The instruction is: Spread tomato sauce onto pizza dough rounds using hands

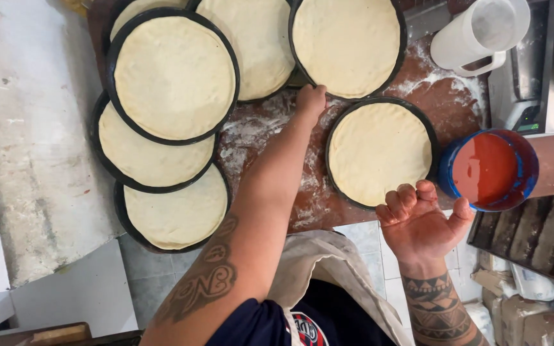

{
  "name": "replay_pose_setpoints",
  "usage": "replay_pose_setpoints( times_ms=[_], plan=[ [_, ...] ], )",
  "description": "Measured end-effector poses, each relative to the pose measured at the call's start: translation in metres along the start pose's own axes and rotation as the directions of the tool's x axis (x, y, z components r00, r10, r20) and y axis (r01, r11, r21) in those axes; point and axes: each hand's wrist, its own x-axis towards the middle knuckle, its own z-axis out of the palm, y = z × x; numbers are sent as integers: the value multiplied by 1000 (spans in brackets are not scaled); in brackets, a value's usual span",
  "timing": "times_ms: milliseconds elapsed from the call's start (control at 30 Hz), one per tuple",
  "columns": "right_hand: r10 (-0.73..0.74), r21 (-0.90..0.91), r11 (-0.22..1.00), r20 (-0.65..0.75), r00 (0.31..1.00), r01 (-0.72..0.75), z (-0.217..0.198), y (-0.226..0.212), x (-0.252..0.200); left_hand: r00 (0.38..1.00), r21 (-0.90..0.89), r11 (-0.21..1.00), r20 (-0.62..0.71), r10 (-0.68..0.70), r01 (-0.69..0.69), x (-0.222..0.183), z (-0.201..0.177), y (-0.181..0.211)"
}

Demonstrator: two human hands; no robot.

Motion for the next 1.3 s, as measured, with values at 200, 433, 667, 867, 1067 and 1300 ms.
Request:
replay_pose_setpoints(
  times_ms=[200, 433, 667, 867, 1067, 1300],
  plan=[
    [-3, -9, 1000, -27, 1000, 2, -4, -8, 4, 999, 129, 991, 43, -27, 21, -138, -72, 11],
    [-85, -94, 992, 8, 996, 85, -23, -52, 22, 971, 121, 973, -159, -178, 198, -246, -185, -168],
    [-273, -291, 941, -345, 898, 174, -112, -148, 62, 971, 266, 958, -176, 160, -110, -295, -246, -282],
    [-392, -741, 571, -625, 675, -354, -198, -213, 89, 955, -409, 909, -231, -188, 81, -302, -226, -269],
    [-466, -772, -533, -76, 882, -347, -353, -232, 121, 870, -372, 928, -450, -202, 23, -273, -237, -322],
    [-344, -779, 111, -612, 712, -617, -420, -220, 145, 779, -474, 880, -568, -265, -46, -264, -225, -332]
  ],
)
